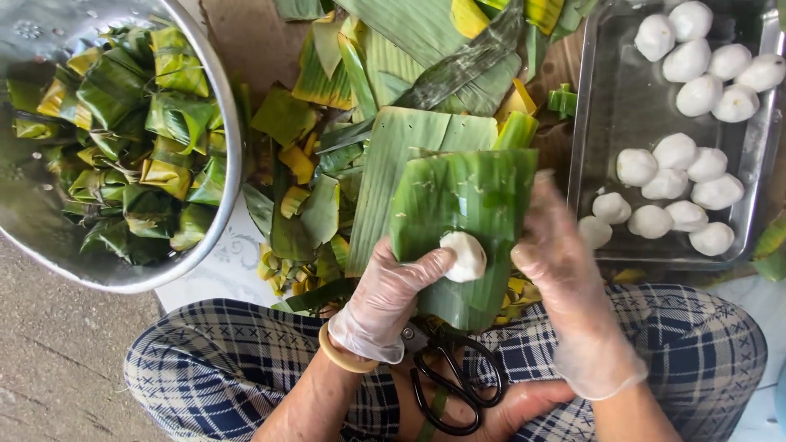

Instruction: Wrapping small white dough balls in banana leaves and trimming the excess leaf with scissors.

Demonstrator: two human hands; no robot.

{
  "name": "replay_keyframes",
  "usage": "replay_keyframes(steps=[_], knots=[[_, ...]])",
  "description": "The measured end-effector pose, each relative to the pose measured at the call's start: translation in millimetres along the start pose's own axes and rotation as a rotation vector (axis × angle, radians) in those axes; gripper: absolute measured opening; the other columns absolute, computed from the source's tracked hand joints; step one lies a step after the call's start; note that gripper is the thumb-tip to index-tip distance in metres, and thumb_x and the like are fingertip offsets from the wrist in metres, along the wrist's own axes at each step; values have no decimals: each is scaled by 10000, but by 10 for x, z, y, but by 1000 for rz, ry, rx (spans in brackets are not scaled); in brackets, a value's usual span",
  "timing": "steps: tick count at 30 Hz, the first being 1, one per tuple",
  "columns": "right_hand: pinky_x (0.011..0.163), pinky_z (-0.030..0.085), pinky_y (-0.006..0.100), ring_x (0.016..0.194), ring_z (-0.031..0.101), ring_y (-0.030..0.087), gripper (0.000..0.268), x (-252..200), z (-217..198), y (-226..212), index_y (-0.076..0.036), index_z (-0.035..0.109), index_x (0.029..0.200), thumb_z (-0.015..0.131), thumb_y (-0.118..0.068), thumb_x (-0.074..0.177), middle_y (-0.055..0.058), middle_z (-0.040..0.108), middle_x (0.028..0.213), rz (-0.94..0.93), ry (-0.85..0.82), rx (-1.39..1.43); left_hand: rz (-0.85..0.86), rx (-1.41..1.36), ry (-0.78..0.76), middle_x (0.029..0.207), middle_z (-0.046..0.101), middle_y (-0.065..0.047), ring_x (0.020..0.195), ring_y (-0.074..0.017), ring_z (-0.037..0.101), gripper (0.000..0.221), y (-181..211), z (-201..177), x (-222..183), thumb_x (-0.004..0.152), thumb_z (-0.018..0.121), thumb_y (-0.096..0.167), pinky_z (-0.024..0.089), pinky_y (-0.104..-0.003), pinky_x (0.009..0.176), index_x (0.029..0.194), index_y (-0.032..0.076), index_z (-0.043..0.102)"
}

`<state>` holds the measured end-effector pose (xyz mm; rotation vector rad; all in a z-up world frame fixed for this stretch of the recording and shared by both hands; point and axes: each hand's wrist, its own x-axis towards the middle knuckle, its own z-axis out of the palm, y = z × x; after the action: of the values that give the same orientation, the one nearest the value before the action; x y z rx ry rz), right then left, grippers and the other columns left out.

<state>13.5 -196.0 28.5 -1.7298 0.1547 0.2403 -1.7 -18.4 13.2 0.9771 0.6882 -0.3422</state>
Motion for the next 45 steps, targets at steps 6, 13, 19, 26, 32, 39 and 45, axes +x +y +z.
replay_keyframes(steps=[6,13,19,26,32,39,45], knots=[[1091,417,610,1161,605,405,645,-83,-100,467,-28,575,1395,742,-230,805,224,620,1260,394,-163,355,-42,34,-32,943,793,-180,837,-228,743,292,-35,-79,12,763,867,-9,635,-382,799,1043,15,789],[747,541,392,701,606,179,88,-56,37,472,-69,722,966,734,-16,898,83,613,810,-268,-119,-9,13,84,-14,926,786,-158,866,-222,743,305,-102,-104,63,758,866,-2,634,-368,814,1046,29,772],[925,538,519,1046,645,331,625,-50,90,397,8,610,1284,880,-164,747,188,631,1151,-83,-167,-157,-48,38,53,922,774,-171,867,-237,742,278,-50,-80,43,778,853,18,639,-388,805,1042,20,764],[1083,536,471,1400,465,366,949,38,-17,361,-72,193,1663,719,-412,950,242,397,1560,-628,151,-539,-175,-225,-67,1071,733,-111,1002,-204,644,210,-61,-239,134,907,672,1,489,-359,982,1108,17,731],[933,416,397,1086,530,222,592,29,122,146,-138,677,1310,868,-339,786,7,628,1163,-707,-56,-1105,-143,-265,-165,1123,715,-115,1044,-187,622,231,-113,-191,73,937,622,-4,480,-314,980,1150,-16,710],[1005,596,372,1193,694,179,462,228,-197,-75,-228,649,1274,679,-204,814,3,705,1403,496,-1,-2,-199,-243,-206,1089,716,-146,944,-202,662,268,-52,-143,98,952,565,-21,535,-307,894,1196,-47,673],[893,536,421,1076,613,356,426,844,-1154,598,78,730,1318,840,89,906,220,701,1202,-575,216,-991,-87,-151,-11,1119,728,-142,998,-225,640,286,-53,-122,159,902,592,-2,463,-335,965,1160,-39,711]])
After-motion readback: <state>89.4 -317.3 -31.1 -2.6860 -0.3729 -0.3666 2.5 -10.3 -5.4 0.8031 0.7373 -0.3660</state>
